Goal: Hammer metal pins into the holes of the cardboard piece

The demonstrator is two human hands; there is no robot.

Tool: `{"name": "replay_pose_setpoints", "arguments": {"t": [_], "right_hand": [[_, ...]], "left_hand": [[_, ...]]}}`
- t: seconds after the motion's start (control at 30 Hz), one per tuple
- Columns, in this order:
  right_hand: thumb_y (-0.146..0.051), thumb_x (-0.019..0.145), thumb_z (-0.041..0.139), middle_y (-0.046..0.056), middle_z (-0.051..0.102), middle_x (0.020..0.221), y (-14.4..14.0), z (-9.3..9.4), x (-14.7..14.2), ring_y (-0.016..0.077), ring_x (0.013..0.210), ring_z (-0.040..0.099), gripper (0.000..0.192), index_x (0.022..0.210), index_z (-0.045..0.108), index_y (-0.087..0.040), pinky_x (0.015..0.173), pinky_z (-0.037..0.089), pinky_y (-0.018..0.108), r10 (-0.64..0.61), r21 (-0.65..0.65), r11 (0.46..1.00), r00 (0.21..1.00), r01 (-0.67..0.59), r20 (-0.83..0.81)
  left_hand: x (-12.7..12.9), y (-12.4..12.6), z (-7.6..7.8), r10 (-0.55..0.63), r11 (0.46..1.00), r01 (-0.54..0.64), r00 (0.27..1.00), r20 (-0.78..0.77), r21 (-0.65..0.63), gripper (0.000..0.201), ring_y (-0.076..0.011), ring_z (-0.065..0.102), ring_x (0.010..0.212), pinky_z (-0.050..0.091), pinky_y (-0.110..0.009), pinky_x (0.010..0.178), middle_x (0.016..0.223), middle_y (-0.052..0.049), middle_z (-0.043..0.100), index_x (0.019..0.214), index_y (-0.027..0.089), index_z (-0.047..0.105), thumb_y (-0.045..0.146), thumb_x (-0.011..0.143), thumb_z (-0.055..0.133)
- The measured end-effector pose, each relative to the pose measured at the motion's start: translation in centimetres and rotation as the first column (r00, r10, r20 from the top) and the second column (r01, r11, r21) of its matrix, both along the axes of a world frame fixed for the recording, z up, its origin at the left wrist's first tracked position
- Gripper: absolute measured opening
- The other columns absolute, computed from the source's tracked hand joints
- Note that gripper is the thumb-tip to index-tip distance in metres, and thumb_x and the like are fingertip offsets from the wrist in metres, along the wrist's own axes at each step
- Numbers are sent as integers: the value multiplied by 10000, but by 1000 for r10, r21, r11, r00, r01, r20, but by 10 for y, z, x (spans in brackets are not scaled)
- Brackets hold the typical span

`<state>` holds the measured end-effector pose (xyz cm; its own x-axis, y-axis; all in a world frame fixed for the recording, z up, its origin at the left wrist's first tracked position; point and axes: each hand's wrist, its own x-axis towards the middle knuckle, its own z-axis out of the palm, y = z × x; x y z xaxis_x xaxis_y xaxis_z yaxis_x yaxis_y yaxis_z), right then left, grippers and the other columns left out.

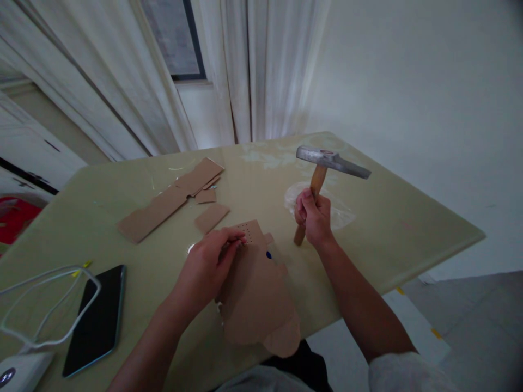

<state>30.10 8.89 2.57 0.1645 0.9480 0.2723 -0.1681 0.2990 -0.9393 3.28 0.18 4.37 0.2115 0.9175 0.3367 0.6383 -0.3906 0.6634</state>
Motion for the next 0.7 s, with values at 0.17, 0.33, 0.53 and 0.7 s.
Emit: {"name": "replay_pose_setpoints", "arguments": {"t": [0.17, 0.33, 0.53, 0.7], "right_hand": [[-897, 839, 783, -95, 325, 487, 0, 1, 0, 65, 370, 270, 733, 624, 511, -252, 367, 157, 267, 5, -5, 1000, 1000, -5, 6], [-870, 848, 803, -96, 330, 489, -1, 0, 0, 59, 367, 271, 723, 621, 519, -245, 367, 158, 254, 23, 8, 1000, 1000, -23, -9], [-866, 852, 803, -97, 325, 487, 0, 0, 1, 61, 372, 267, 716, 631, 515, -248, 371, 163, 253, 28, 7, 1000, 1000, -28, -5], [-905, 841, 773, -94, 320, 483, 0, 0, 0, 67, 374, 267, 737, 623, 511, -252, 368, 165, 258, 16, -2, 1000, 1000, -16, 7]], "left_hand": [[-1, 0, -2, -27, 999, 29, 999, -45, 37, 206, -242, 830, 1013, 659, -385, 963, 1107, -43, 878, 1163, 264, 808, 303, 1096, 617], [0, -1, -4, -36, 998, 39, 998, -57, 56, 216, -244, 824, 1039, 649, -396, 994, 1123, -40, 874, 1180, 274, 809, 298, 1117, 604], [-2, -1, -4, -64, 995, 70, 995, -73, 74, 223, -237, 827, 1055, 645, -384, 988, 1147, -38, 878, 1191, 272, 807, 290, 1129, 593], [-2, -1, -1, -77, 992, 87, 992, -103, 94, 245, -243, 830, 1048, 652, -389, 986, 1133, -54, 881, 1192, 257, 810, 307, 1133, 577]]}}
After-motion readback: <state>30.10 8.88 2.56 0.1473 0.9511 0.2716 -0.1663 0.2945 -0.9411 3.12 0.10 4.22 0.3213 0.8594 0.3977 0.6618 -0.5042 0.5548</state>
